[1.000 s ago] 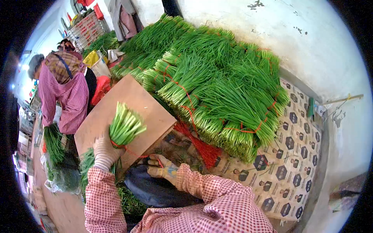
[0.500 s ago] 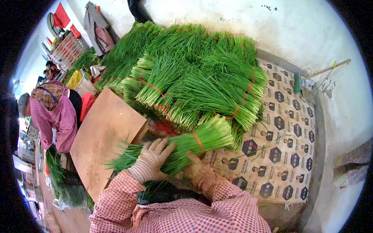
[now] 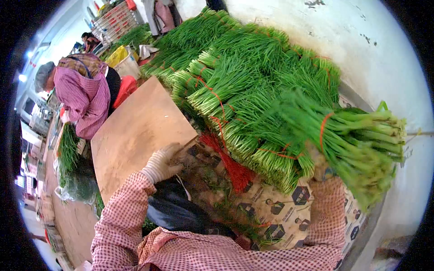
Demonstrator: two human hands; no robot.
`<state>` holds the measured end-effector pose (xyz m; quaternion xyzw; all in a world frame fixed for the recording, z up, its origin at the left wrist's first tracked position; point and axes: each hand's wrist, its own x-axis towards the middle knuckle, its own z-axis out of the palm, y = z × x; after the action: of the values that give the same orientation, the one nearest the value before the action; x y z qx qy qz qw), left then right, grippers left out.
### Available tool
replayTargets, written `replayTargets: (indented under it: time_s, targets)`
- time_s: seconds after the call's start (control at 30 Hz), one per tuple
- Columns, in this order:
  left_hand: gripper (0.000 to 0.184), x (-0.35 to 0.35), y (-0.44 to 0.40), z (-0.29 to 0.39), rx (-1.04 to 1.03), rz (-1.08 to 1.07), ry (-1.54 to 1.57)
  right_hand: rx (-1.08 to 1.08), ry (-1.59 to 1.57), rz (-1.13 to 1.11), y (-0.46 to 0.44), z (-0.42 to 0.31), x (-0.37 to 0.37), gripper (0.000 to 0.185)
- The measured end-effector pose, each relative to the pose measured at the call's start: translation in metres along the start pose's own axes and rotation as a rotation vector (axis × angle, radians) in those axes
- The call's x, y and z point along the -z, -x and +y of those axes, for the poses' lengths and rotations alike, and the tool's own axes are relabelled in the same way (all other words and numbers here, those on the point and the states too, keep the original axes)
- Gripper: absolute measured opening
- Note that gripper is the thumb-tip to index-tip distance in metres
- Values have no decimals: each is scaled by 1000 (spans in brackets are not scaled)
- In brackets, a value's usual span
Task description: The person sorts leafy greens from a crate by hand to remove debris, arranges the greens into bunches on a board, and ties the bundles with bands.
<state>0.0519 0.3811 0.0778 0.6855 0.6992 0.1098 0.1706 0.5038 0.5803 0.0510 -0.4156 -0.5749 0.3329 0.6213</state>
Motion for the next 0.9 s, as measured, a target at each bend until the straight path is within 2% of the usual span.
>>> replayTargets:
  time_s: [0.03, 0.07, 0.13, 0.17, 0.2, 0.27, 0.3, 0.37, 0.4, 0.5, 0.57, 0.6, 0.67, 0.7, 0.73, 0.8, 0.87, 0.9]
  targets:
    - [72, -8, -8, -12, -6, 45, -15, 154, 146, 2, -19, -7, -14, 63]
    - [72, -15, -13, -24, 3, 63, -6, 322, 267, -6, -35, -15, -34, 63]
    - [85, -16, -27, -30, 36, 87, -185, 627, 419, -51, -68, -27, -75, 63]
    - [100, -14, -34, -34, 112, -6, -178, 760, 469, -106, -86, -34, -97, 63]
    - [100, -13, -41, -33, 128, 5, -172, 901, 501, -160, -102, -37, -124, 63]
    - [106, -16, -54, -32, 125, -82, -377, 1168, 574, -317, -137, -43, -168, 58]
    - [108, -25, -56, -35, 128, -92, -443, 1175, 566, -329, -148, -47, -192, 58]
    - [107, -26, -57, -36, 133, -104, -433, 1023, 719, -410, -159, -50, -249, 65]
    - [106, -24, -56, -35, 128, -115, -433, 1000, 686, -457, -171, -42, -276, 73]
    - [104, -26, -54, -39, 110, -50, -361, 995, 738, -502, -195, -19, -366, 74]
    - [101, -20, -57, -38, 107, -71, -309, 826, 971, -645, -196, -8, -421, 80]
    - [101, -18, -57, -38, 130, -78, -311, 826, 950, -660, -188, 0, -448, 80]
    - [99, -20, -59, -42, 102, -34, -222, 522, 1403, -806, -174, 16, -496, 84]
    - [99, -28, -58, -46, 67, 61, -238, 410, 1555, -846, -173, 56, -514, 89]
    - [99, -27, -59, -47, 91, 46, -241, 211, 1492, -952, -163, 73, -515, 87]
    - [101, -17, -60, -45, 92, 6, -100, 8, 1600, -1030, -132, 111, -510, 84]
    - [102, -18, -59, -46, 81, 24, -100, -148, 1621, -1107, -118, 187, -490, 75]
    - [99, -14, -61, -45, 84, -3, -120, -259, 1619, -1143, -108, 194, -478, 73]
